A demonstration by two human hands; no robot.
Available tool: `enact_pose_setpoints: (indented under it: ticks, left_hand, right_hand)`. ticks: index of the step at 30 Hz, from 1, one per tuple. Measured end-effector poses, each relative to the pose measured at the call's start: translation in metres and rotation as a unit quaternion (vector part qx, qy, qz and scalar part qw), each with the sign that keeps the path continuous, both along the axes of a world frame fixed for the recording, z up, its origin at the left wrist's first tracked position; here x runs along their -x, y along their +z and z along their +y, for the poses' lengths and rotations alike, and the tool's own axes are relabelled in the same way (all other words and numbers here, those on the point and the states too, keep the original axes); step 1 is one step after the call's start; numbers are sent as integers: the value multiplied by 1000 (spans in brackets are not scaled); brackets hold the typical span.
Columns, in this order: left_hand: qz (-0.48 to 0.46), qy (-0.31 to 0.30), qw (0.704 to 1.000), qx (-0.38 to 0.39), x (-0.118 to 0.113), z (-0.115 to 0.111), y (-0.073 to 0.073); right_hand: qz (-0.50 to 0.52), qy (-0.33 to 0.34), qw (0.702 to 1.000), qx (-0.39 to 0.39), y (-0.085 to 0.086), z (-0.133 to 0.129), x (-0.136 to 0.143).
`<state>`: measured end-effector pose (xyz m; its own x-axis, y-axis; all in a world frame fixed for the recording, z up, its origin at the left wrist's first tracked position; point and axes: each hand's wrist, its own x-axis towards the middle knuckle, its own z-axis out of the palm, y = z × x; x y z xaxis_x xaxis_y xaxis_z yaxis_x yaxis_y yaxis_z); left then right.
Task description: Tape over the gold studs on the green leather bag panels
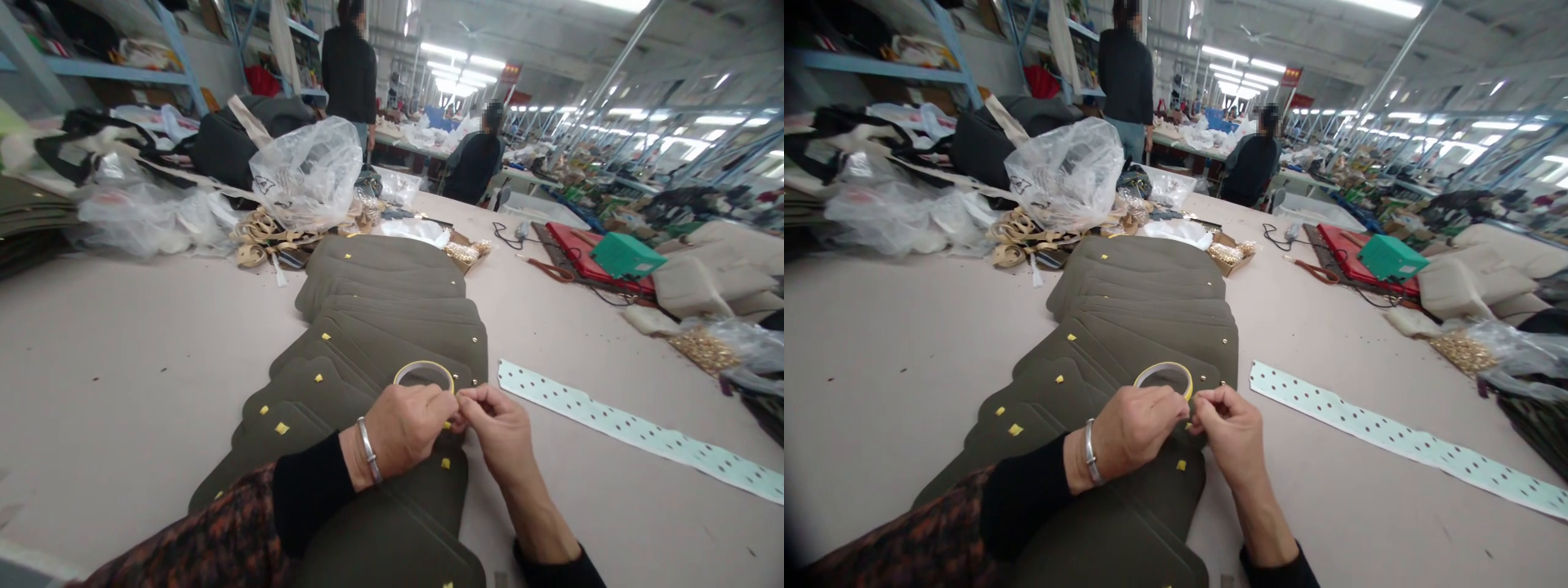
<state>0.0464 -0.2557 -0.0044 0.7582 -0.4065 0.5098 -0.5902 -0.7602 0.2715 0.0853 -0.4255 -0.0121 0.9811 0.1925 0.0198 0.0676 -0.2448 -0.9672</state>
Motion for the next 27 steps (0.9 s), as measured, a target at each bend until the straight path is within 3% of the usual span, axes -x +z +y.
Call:
enact_pose_setpoints:
  ticks: [3, 6, 11, 17, 27]
  left_hand:
    - [3, 37, 998, -42, -2, -4, -8]
    - [36, 50, 991, -119, -7, -7, -14]
    - [81, 36, 985, -146, -10, -8, -16]
    - [86, 31, 987, -132, -8, -7, -17]
    - [95, 31, 988, -116, -6, -5, -14]
  right_hand:
    - [84, -24, 996, -19, -10, -10, -19]
    - [75, -23, 996, 35, -16, -16, -32]
    - [-28, 14, 983, 181, -14, -10, -35]
    - [-215, 18, 918, 332, -14, 4, -37]
    - [-222, -39, 909, 351, -14, -8, -40]
